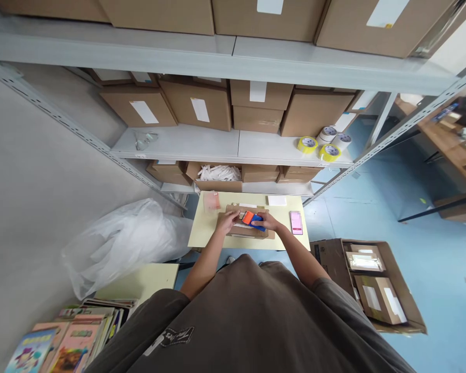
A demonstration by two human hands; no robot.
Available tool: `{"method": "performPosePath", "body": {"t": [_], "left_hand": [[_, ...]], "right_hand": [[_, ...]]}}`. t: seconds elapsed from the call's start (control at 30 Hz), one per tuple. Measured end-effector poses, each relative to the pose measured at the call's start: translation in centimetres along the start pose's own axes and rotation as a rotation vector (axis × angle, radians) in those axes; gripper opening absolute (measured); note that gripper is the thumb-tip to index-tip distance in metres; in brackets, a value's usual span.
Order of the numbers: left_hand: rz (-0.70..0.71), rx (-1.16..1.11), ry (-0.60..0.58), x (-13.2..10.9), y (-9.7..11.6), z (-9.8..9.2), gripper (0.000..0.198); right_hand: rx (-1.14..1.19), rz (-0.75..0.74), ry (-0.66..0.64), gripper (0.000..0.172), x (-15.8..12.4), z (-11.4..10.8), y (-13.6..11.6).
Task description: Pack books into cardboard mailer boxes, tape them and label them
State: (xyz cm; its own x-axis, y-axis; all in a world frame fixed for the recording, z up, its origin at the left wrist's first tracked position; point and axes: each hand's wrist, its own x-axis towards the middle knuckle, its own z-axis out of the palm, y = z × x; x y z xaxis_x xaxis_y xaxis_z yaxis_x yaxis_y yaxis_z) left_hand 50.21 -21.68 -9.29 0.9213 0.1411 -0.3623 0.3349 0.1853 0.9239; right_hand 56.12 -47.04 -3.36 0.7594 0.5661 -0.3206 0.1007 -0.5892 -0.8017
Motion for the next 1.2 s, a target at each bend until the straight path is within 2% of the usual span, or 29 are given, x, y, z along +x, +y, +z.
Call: {"method": "performPosePath", "body": {"t": [0.1, 0.27, 0.43, 0.53, 0.63, 0.73, 0.8, 0.97, 1.2], "left_hand": [[0.064, 0.166, 0.124, -0.6, -0.2, -0.7, 0.048], [0.078, 0.445, 0.365, -0.8, -0.7, -0.5, 0.034], [0.095, 0.485, 0.443, -1.0, -0.7, -1.0, 0.031], [0.088, 0.472, 0.534, -1.2, -0.3, -2.6, 0.031], [0.049, 0.495, 0.653, -1.2, 0.2, -5.5, 0.028], [0.027, 0.529, 0.636, -1.3, 0.1, -8.1, 0.028], [0.007, 0.548, 0.627, -1.3, -0.4, -8.9, 0.029], [-0.071, 0.598, 0.645, -0.5, -1.9, -8.7, 0.032], [-0.270, 0.768, 0.535, 1.6, -3.5, -8.2, 0.040]], "right_hand": [[-0.088, -0.009, -0.072, 0.052, 0.6, -0.1, -0.5], [-0.190, 0.035, -0.057, 0.055, 1.5, -0.8, -1.6], [-0.247, 0.095, -0.107, 0.061, 1.7, -1.8, -2.9], [-0.290, 0.111, -0.139, 0.062, 1.5, -2.3, -3.2], [-0.329, 0.154, -0.146, 0.059, 1.1, -2.7, -2.7], [-0.331, 0.185, -0.137, 0.055, 0.9, -2.7, -2.0], [-0.344, 0.203, -0.137, 0.052, 1.0, -2.5, -1.8], [-0.380, 0.232, -0.139, 0.049, 1.7, -1.7, -2.2], [-0.474, 0.260, -0.125, 0.052, 2.1, -1.3, -3.0]]}}
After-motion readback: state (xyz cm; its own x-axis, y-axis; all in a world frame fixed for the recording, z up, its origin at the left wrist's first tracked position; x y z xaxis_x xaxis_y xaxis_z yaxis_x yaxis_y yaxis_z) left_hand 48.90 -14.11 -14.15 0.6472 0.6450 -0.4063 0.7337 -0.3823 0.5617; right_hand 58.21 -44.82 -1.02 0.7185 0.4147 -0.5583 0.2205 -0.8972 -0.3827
